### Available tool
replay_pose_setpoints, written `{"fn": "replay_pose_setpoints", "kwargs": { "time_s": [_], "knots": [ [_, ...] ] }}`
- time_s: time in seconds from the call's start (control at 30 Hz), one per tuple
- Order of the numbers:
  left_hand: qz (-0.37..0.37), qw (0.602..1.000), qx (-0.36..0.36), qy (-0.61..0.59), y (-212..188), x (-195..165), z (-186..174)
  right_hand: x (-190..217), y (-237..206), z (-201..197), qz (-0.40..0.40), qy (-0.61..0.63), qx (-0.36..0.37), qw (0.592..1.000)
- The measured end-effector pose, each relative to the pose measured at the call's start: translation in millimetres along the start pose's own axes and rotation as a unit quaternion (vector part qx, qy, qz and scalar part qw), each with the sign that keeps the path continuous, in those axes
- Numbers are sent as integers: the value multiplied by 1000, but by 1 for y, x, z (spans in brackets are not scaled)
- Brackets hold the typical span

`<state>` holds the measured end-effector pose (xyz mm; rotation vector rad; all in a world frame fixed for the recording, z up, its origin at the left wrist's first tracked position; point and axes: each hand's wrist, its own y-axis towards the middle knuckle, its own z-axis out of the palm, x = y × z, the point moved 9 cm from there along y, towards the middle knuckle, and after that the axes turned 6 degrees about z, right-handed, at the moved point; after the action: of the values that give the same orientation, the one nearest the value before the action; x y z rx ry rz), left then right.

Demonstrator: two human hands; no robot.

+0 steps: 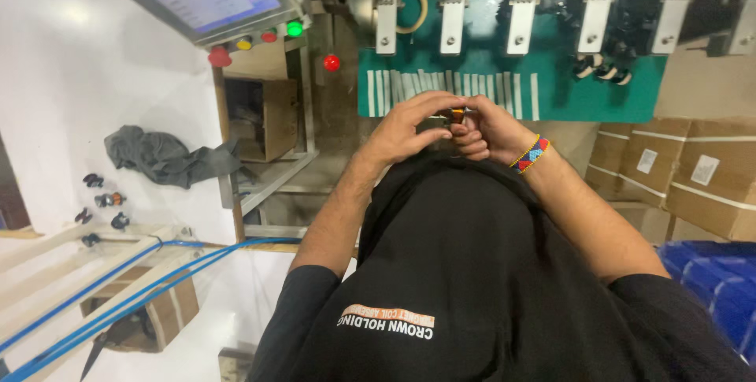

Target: The person stands at an industrial machine, picks up small black cylindrical components one at a time, and fits them into the machine's fixtures on the green work surface. They occasionally adjust parts already seated in the machine and operate the machine's lever and controls.

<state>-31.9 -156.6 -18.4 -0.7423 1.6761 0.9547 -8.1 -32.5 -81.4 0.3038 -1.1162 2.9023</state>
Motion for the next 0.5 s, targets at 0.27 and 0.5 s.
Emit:
{"fn": "replay_pose_setpoints", "kwargs": {
  "time_s": [0.27,0.5],
  "knots": [
    [8,975,37,221,63,-23,52,70,-122,-26,-364,-491,-419,671],
    [-80,977,-67,185,100,-15,84,35,-185,-46,-365,-538,-364,667]
  ]
}}
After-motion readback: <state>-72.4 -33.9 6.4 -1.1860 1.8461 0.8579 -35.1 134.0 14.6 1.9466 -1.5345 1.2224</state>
